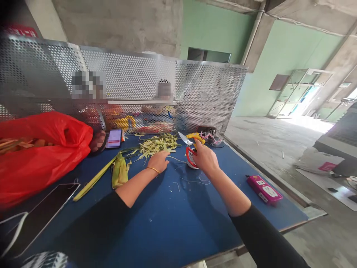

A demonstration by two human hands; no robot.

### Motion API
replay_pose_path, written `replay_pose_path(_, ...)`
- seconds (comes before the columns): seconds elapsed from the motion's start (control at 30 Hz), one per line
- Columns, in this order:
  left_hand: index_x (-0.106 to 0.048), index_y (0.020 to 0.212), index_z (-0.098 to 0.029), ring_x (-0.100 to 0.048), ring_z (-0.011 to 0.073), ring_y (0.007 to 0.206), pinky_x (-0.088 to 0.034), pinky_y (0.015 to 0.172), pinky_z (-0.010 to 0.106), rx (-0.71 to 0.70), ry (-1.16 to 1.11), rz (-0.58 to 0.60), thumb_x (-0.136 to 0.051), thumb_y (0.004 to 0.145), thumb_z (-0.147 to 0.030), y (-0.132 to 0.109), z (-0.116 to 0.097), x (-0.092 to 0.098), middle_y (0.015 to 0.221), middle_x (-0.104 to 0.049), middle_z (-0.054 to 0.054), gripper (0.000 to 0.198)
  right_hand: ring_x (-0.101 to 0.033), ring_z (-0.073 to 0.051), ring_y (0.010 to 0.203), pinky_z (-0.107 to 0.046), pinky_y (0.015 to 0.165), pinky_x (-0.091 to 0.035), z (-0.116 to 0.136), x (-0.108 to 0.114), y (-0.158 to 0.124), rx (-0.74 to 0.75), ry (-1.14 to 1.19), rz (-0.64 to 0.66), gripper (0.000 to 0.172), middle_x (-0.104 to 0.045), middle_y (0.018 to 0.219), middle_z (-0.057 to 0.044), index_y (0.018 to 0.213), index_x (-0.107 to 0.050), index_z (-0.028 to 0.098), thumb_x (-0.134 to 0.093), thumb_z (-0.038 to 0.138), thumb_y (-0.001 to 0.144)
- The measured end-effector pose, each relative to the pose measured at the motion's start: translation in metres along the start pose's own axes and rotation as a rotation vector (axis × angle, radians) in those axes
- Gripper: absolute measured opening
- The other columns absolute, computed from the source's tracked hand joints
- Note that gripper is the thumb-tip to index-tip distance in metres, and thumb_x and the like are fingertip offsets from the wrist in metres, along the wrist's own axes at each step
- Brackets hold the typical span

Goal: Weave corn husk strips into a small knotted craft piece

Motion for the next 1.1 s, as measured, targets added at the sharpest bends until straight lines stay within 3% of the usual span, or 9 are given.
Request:
replay_pose_path(0.27,-0.073,0.098,-0.022,-0.063,0.0232,0.104,-0.047,0.085,0.03,0.04,0.09,0.065,-0.05,0.087,-0.03,0.019,0.002,-0.013,0.105,-0.07,0.009,0.026,-0.065,-0.027,0.097,-0.029,0.064,-0.045,-0.012,-0.021,0.006,0.084,-0.051,0.049,0.045,-0.066,0.115,-0.012,0.129,-0.048,0.017,-0.048,0.028,0.085)
replay_pose_path(0.63,-0.075,0.089,-0.019,-0.067,0.0263,0.092,-0.049,0.07,0.03,0.364,0.149,-0.07,-0.045,0.082,-0.024,0.023,0.062,0.029,0.096,-0.073,0.013,0.031,-0.066,-0.024,0.083,-0.028,0.057,-0.038,-0.021,-0.017,0.018,0.066,0.095,0.055,0.05,-0.071,0.103,-0.009,0.125,-0.054,0.022,-0.054,0.023,0.075)
replay_pose_path(0.8,-0.06,0.12,-0.019,-0.06,0.0238,0.11,-0.048,0.083,0.029,0.328,0.12,-0.167,-0.048,0.083,-0.027,0.01,0.057,0.029,0.126,-0.061,0.011,0.04,-0.066,-0.022,0.078,-0.028,0.059,-0.04,-0.025,-0.012,0.025,0.08,0.149,0.052,0.044,-0.072,0.094,-0.007,0.119,-0.06,0.023,-0.056,0.028,0.075)
replay_pose_path(0.9,-0.057,0.124,-0.018,-0.058,0.0229,0.112,-0.046,0.088,0.029,0.303,0.097,-0.171,-0.051,0.083,-0.03,-0.007,0.045,0.028,0.129,-0.059,0.011,0.043,-0.065,-0.022,0.077,-0.028,0.061,-0.041,-0.038,0.003,0.014,-0.002,0.174,-0.052,0.051,-0.071,0.093,-0.005,0.126,-0.054,0.024,-0.056,0.027,0.075)
replay_pose_path(1.0,-0.058,0.123,-0.018,-0.058,0.0236,0.112,-0.045,0.09,0.03,0.255,0.022,-0.151,-0.055,0.082,-0.033,-0.031,0.036,0.03,0.128,-0.06,0.01,0.043,-0.065,-0.025,0.087,-0.027,0.062,-0.041,-0.064,0.01,-0.01,-0.23,0.167,-0.13,0.049,-0.07,0.097,-0.009,0.125,-0.05,0.018,-0.056,0.028,0.077)
replay_pose_path(1.1,-0.059,0.122,-0.02,-0.063,0.0224,0.101,-0.046,0.088,0.03,0.231,-0.015,-0.125,-0.056,0.082,-0.034,-0.059,0.036,0.037,0.125,-0.062,0.007,0.042,-0.065,-0.026,0.086,-0.026,0.059,-0.039,-0.086,-0.004,-0.033,-0.396,0.106,0.009,0.036,-0.07,0.091,-0.012,0.115,-0.053,0.014,-0.053,0.03,0.082)
Point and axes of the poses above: each hand's wrist, its own y-axis towards the middle knuckle, its own x-axis out of the back of the hand, z = x × y, the point moved 5 cm from there along y, towards the middle knuckle
